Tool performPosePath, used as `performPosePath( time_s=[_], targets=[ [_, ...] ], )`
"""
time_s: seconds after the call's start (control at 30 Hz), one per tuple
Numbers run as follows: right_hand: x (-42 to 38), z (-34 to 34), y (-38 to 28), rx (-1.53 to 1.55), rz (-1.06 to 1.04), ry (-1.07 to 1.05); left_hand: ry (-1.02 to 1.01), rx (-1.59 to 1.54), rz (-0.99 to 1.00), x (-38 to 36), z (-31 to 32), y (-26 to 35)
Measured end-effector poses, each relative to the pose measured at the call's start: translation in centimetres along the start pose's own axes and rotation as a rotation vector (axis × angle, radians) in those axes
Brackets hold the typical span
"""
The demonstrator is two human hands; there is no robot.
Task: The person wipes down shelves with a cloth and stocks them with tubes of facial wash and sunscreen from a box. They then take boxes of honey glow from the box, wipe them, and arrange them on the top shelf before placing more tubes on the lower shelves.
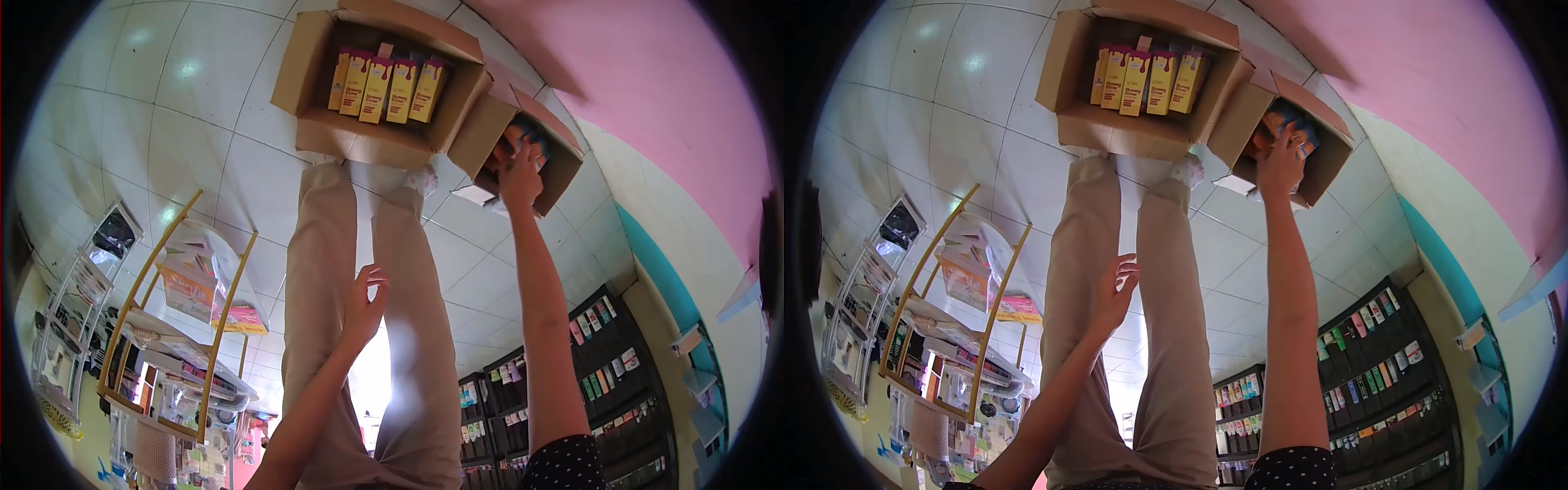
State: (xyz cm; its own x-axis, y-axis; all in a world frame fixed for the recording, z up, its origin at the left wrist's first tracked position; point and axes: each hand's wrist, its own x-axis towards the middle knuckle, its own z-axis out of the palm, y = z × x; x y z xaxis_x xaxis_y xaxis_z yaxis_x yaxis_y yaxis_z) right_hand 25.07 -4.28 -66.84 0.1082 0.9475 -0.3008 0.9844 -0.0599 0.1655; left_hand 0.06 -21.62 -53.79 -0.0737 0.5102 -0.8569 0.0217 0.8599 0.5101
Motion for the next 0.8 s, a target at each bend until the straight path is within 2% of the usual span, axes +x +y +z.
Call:
performPosePath(
  time_s=[0.07, 0.23, 0.3, 0.33, 0.4, 0.53, 0.6, 0.73, 0.77, 0.8],
  targets=[
    [0.9, -2.1, 0.7, 0.062, 0.147, -0.113, 0.004, -0.019, -0.024, 0.1, 0.1, -0.3],
    [0.6, -1.6, 6.9, 0.082, 0.291, -0.103, 0.020, -0.033, -0.041, 0.0, 0.7, -0.8],
    [0.3, -1.3, 7.2, 0.153, -0.013, -0.240, 0.004, -0.043, -0.070, 0.0, 1.1, -0.9],
    [0.3, -1.0, 6.6, 0.151, -0.013, -0.243, -0.011, -0.044, -0.096, 0.0, 1.1, -0.7],
    [0.1, 0.2, 3.9, 0.178, -0.244, -0.636, -0.009, -0.046, -0.086, 0.1, 1.2, -0.3],
    [1.1, -0.4, 2.1, 0.165, -0.142, -0.540, 0.012, -0.012, -0.084, 0.0, 0.7, -0.8],
    [0.9, -0.7, 3.0, 0.258, 0.038, -0.220, 0.012, -0.021, -0.107, 0.0, 0.4, -1.0],
    [-0.3, -0.7, 5.9, 0.324, 0.092, -0.219, 0.002, -0.039, -0.139, 0.1, 0.6, -0.8],
    [-0.4, 0.4, 6.2, 0.279, 0.137, -0.358, -0.003, -0.022, -0.135, 0.1, 0.6, -0.8],
    [-0.6, 2.8, 7.0, 0.282, 0.140, -0.359, -0.003, -0.018, -0.136, 0.2, 0.5, -0.6]
  ],
)
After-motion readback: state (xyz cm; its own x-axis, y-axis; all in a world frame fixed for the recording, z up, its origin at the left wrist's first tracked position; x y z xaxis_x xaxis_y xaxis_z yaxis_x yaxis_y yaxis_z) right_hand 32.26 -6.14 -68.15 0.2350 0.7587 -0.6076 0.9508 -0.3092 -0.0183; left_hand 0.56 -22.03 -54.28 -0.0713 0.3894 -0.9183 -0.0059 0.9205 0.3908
